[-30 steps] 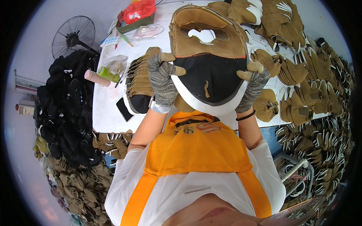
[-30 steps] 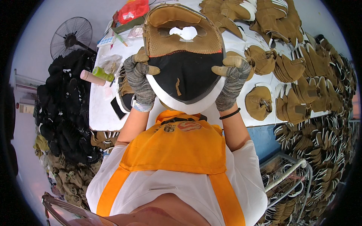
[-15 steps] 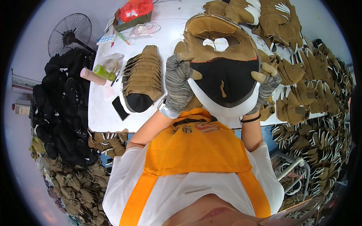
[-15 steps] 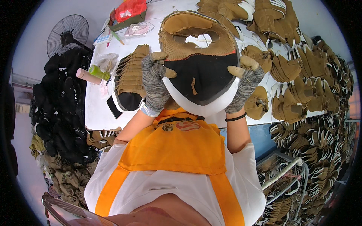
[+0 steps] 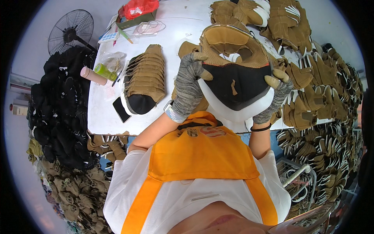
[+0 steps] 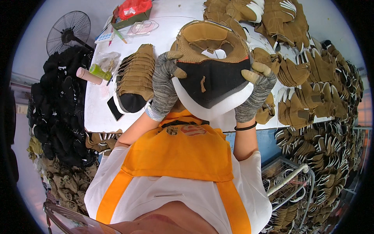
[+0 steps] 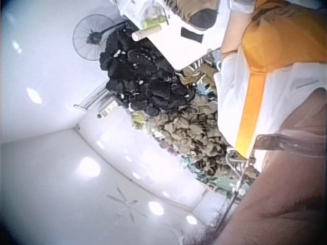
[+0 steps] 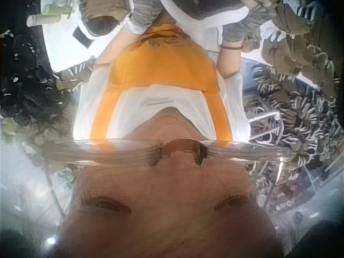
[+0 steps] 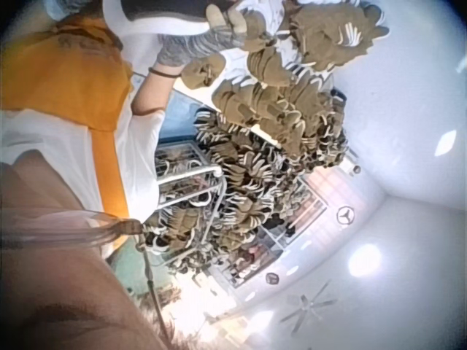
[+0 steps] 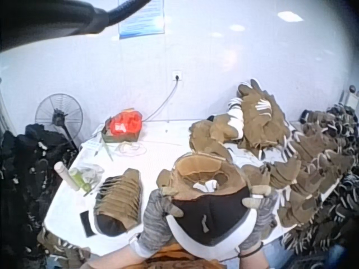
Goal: The person holds and folds components of a tan shoe upper by hand, lining up the edges and checking the shape.
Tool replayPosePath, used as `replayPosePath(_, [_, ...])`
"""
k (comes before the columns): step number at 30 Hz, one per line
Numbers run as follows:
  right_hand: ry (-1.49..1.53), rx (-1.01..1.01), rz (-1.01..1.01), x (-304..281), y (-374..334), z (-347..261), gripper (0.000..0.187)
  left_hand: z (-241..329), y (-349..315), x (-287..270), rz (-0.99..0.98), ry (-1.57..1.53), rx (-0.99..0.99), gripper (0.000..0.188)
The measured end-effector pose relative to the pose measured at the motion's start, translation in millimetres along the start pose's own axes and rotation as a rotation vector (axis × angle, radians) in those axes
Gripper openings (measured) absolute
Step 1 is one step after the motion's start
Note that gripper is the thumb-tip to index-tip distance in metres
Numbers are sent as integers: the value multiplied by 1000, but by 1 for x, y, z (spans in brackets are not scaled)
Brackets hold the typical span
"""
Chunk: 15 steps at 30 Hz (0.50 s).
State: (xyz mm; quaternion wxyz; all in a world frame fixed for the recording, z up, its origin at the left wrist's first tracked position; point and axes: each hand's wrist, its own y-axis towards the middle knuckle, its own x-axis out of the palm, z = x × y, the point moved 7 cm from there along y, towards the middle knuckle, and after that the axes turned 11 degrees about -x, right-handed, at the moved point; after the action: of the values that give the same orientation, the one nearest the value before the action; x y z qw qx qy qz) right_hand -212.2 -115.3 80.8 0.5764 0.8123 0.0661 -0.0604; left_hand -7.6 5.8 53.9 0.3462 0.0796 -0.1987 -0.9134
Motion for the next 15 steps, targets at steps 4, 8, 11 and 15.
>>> replayPosePath(4, [-1,-20,-36,-3,-4,9,19,-4,0,0,-8,0,0,21])
replayPosePath(8, [88,59,94,-7,2,12,17,-8,0,5,-41,-48,-4,21])
replayPosePath(11, [88,46,111,-5,7,3,20,-12,-1,9,-127,-109,15,30])
replayPosePath(15, [-12,-32,-11,-6,12,0,19,-40,-6,14,-220,43,-162,39])
